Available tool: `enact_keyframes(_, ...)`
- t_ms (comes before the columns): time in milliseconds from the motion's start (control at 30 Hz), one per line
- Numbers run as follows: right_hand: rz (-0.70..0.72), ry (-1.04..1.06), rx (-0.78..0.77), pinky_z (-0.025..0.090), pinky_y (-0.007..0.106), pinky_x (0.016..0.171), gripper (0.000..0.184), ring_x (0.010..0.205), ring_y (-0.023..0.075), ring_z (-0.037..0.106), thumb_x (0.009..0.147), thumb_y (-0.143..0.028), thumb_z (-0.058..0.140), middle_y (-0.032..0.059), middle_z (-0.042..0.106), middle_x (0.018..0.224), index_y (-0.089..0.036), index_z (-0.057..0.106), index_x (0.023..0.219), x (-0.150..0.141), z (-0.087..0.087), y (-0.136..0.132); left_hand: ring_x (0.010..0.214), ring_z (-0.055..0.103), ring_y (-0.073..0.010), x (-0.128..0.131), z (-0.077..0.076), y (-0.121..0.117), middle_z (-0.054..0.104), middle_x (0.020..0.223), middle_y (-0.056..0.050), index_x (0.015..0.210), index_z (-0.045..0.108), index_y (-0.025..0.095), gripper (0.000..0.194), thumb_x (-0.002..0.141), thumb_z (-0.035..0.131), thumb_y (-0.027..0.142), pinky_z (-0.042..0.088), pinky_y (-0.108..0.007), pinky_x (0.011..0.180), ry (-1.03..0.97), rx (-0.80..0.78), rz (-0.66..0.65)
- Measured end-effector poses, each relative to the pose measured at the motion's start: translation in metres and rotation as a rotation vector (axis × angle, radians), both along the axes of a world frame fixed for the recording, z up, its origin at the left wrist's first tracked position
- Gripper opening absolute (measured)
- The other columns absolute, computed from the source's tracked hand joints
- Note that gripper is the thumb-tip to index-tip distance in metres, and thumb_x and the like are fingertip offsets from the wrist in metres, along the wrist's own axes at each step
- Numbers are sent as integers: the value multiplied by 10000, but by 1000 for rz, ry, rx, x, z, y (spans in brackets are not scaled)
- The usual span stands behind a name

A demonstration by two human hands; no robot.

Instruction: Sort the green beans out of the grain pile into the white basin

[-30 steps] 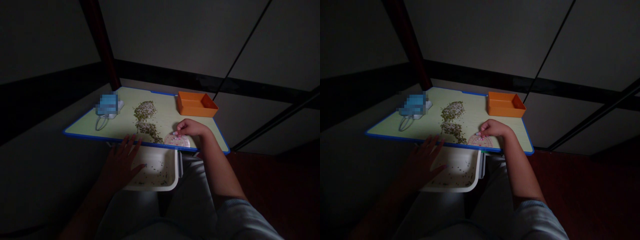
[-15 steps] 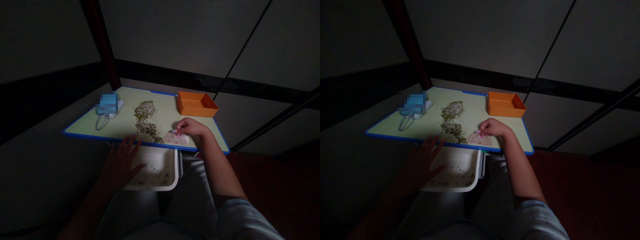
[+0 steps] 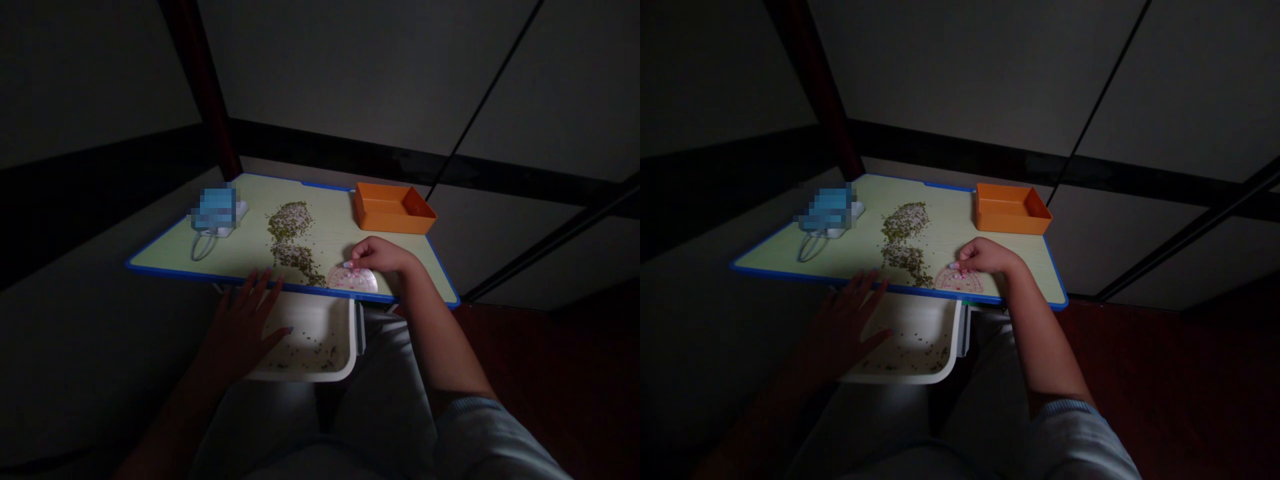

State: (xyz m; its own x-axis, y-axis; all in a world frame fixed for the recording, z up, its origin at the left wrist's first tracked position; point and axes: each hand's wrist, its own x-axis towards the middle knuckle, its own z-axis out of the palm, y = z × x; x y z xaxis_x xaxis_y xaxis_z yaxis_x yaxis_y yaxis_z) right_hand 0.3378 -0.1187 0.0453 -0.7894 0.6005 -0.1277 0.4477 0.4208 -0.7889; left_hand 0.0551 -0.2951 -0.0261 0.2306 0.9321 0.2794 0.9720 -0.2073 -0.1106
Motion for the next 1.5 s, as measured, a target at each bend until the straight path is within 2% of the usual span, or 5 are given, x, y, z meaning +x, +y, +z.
enact_keyframes(967, -10, 44, -61, 242, 228, 488, 343, 483, 58, 317, 768, -446, 650, -67, 439, 505, -132, 600, 641, 1, 1, 0, 1444, 194, -361, 0, -1, 0, 186, 1581, -122, 1507, 143, 214, 795, 862, 384, 609, 313, -623, 1038, -7, 12, -13)
enact_keyframes(1167, 29, 62, -65, 251, 229, 499, 364, 505, 61, 328, 770, -461, 648, -61, 445, 526, -134, 578, 626, -2, -2, -1, 1450, 169, -360, -1, -2, 1, 167, 1586, -115, 1510, 114, 216, 802, 863, 394, 598, 305, -617, 1046, -5, 16, -13)
enact_keyframes(1500, -11, 60, 70, 242, 233, 518, 327, 514, 63, 325, 786, -399, 610, -71, 390, 514, -153, 531, 587, -12, -3, -6, 1442, 200, -358, -3, -4, 1, 197, 1579, -127, 1508, 134, 215, 797, 864, 371, 621, 311, -614, 1042, -1, 30, -21)
